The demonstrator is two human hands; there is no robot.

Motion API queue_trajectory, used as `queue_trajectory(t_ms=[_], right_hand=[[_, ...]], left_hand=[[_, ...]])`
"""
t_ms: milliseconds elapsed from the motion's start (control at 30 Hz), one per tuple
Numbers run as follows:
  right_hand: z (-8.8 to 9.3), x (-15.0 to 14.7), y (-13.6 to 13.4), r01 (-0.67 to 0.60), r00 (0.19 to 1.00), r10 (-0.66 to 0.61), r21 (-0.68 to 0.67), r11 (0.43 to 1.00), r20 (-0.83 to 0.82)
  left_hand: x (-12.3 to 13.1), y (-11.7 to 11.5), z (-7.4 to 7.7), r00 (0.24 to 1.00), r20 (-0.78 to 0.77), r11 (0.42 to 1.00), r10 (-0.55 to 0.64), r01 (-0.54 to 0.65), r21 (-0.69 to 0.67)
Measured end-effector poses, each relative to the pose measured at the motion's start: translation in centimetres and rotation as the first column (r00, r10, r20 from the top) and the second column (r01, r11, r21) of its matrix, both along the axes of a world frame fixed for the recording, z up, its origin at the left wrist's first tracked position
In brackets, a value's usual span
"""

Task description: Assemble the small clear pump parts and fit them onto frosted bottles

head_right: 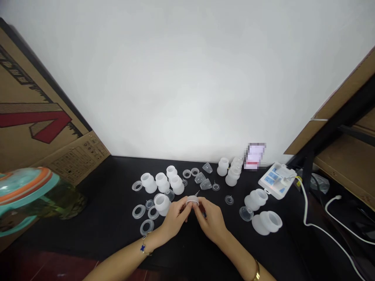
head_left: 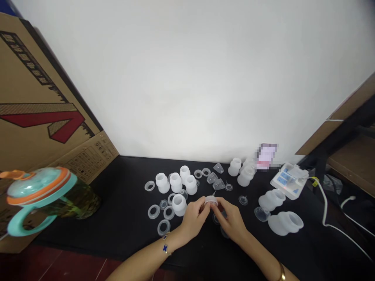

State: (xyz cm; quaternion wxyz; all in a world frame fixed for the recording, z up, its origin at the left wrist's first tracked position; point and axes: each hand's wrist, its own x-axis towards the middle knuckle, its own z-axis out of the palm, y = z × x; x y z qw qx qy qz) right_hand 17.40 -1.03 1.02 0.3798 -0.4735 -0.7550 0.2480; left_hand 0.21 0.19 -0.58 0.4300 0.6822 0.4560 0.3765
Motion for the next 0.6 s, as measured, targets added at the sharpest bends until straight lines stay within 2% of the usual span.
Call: queue_trajectory(t_ms=[600], right_hand=[[0.13, 0.05, -0.10, -0.006, 1.000, 0.006, -0.007, 1.000, 0.003]], left_hand=[[-0.09, 0.00, 0.00, 0.999, -0.042, 1.000, 0.004, -0.003, 0.024]])
